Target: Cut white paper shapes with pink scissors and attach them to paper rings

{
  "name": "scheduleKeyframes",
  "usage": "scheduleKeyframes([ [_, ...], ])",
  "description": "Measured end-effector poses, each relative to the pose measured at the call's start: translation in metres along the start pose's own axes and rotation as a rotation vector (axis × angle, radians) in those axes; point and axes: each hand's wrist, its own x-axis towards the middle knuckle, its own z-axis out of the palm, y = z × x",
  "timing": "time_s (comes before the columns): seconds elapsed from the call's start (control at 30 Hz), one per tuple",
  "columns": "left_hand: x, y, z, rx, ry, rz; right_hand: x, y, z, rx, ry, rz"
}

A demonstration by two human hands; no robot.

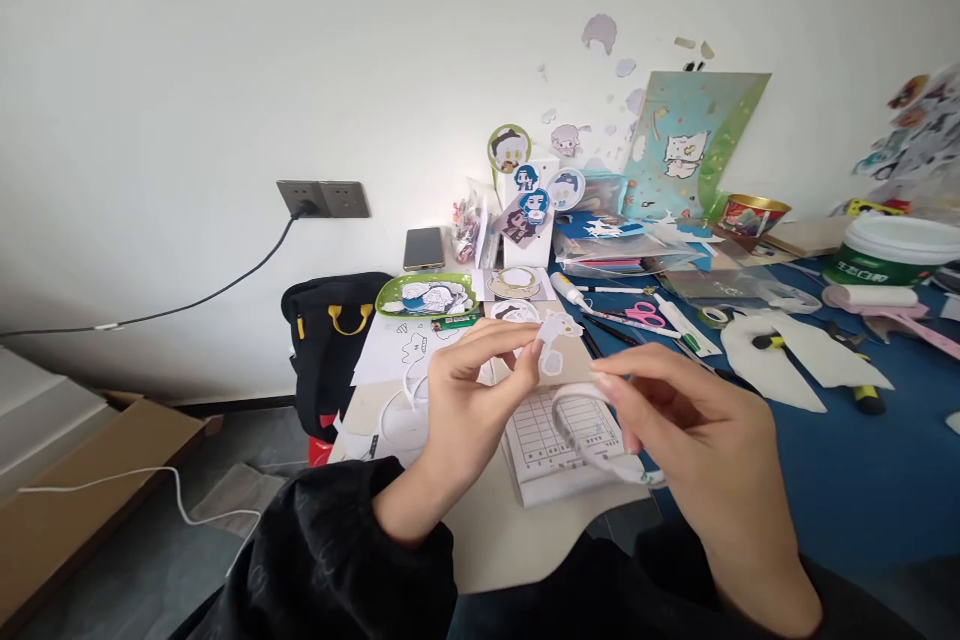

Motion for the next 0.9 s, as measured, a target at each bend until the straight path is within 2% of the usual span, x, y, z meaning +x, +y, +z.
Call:
scheduleKeyframes([
  [0.13,0.002,0.006,-0.006,-0.019,0.052,0.088,0.018,-0.017,0.019,0.071,0.102,0.031],
  [0.3,0.006,0.014,-0.011,-0.024,0.093,0.067,0.030,-0.038,0.033,0.093,0.104,-0.016],
  [0.5,0.007,0.019,-0.015,-0.047,0.079,0.082,0.034,-0.048,0.036,0.103,0.100,-0.053],
  [0.63,0.009,0.024,-0.020,-0.101,0.080,0.044,0.035,-0.050,0.034,0.085,0.084,-0.064],
  [0.73,0.013,0.028,-0.024,-0.154,0.044,0.003,0.034,-0.050,0.033,0.039,0.014,-0.063],
  [0.83,0.016,0.030,-0.025,-0.198,-0.018,-0.093,0.033,-0.048,0.030,-0.018,-0.054,-0.038],
  [0.9,0.018,0.030,-0.024,-0.244,-0.006,-0.161,0.031,-0.046,0.027,-0.058,-0.045,-0.044],
])
